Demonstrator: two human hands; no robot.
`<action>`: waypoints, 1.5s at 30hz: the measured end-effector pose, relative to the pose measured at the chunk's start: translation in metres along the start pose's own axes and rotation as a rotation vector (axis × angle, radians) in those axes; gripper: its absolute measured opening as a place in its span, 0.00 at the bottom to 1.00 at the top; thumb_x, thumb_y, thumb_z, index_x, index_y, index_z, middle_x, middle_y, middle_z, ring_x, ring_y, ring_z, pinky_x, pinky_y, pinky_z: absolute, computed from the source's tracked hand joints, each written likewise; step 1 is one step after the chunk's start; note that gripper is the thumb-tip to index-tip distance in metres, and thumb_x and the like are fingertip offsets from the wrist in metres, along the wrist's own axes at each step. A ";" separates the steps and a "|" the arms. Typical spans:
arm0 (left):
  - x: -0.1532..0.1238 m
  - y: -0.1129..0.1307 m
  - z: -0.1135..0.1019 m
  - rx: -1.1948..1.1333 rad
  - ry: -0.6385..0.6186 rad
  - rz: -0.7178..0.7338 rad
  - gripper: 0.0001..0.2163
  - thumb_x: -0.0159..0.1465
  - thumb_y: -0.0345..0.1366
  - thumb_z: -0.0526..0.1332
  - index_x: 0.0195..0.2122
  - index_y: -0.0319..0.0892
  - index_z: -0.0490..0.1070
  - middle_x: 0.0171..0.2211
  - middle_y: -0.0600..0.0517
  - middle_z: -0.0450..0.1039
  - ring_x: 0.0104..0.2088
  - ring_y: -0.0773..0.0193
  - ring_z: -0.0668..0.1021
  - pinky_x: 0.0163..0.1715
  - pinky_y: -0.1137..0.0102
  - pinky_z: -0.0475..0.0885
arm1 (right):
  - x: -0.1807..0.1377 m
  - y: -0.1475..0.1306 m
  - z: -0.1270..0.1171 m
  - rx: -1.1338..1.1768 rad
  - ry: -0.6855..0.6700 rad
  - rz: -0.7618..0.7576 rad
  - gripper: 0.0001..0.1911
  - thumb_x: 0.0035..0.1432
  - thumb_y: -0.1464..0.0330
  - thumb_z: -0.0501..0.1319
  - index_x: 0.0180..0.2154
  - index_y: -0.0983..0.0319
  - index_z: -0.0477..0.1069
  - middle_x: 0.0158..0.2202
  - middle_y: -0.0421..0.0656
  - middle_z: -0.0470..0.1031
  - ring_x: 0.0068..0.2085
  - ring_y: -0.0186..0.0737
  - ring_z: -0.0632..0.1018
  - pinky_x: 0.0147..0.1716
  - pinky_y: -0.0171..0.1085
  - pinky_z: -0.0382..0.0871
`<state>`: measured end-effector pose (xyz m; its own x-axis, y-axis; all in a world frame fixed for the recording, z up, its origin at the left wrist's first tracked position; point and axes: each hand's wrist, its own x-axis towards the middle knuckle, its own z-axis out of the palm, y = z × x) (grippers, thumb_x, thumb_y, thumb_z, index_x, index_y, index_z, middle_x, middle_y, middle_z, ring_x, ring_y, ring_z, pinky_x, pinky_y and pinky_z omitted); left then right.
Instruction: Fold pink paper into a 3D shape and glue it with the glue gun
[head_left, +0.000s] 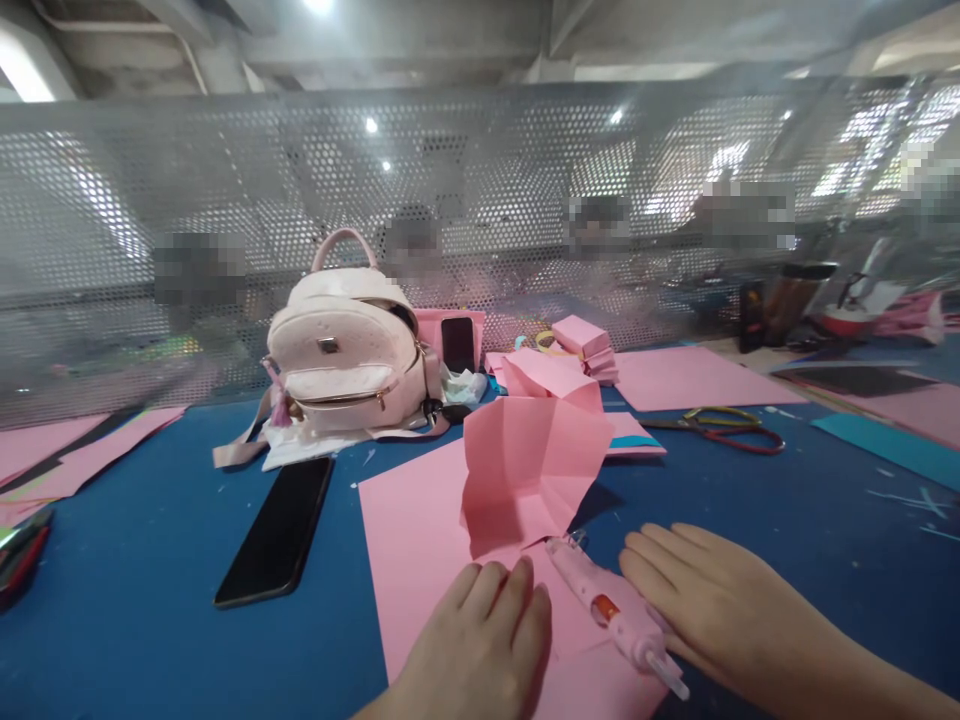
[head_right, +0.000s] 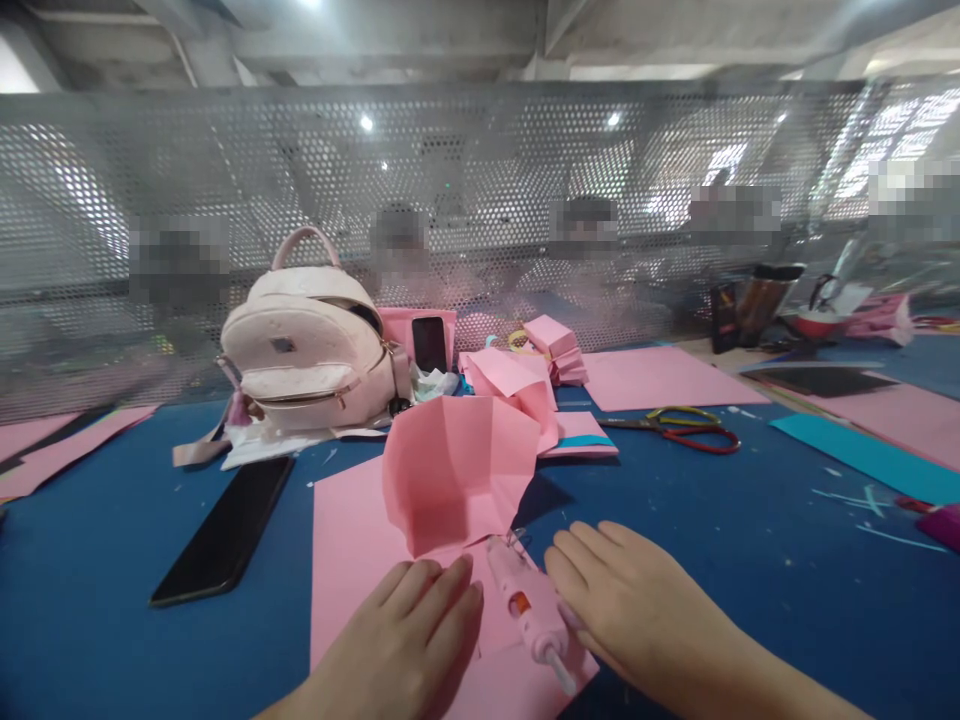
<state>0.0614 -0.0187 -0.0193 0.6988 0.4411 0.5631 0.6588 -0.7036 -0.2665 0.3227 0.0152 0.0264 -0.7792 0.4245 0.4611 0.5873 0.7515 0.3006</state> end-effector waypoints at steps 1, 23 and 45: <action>0.000 0.000 0.000 -0.001 -0.002 0.001 0.14 0.68 0.28 0.52 0.49 0.33 0.74 0.49 0.39 0.78 0.38 0.51 0.77 0.37 0.61 0.71 | 0.000 0.000 0.000 0.005 -0.004 0.005 0.11 0.57 0.79 0.50 0.32 0.60 0.68 0.28 0.42 0.76 0.28 0.43 0.72 0.32 0.41 0.56; 0.001 0.000 -0.004 -0.003 -0.046 0.011 0.14 0.67 0.27 0.53 0.51 0.32 0.73 0.50 0.39 0.78 0.39 0.51 0.76 0.36 0.62 0.72 | -0.006 0.007 -0.019 0.241 -0.171 0.133 0.12 0.67 0.67 0.50 0.31 0.57 0.66 0.26 0.41 0.74 0.25 0.44 0.73 0.26 0.39 0.61; 0.000 0.002 0.000 0.000 0.048 0.070 0.14 0.64 0.23 0.53 0.47 0.29 0.74 0.45 0.36 0.80 0.38 0.48 0.80 0.34 0.60 0.74 | 0.008 0.001 -0.015 0.359 -0.331 0.203 0.12 0.67 0.60 0.55 0.32 0.59 0.66 0.30 0.43 0.75 0.28 0.44 0.73 0.28 0.38 0.59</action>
<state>0.0627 -0.0195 -0.0197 0.7289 0.3640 0.5798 0.6090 -0.7317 -0.3063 0.3209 0.0119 0.0430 -0.7189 0.6727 0.1750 0.6668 0.7386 -0.0993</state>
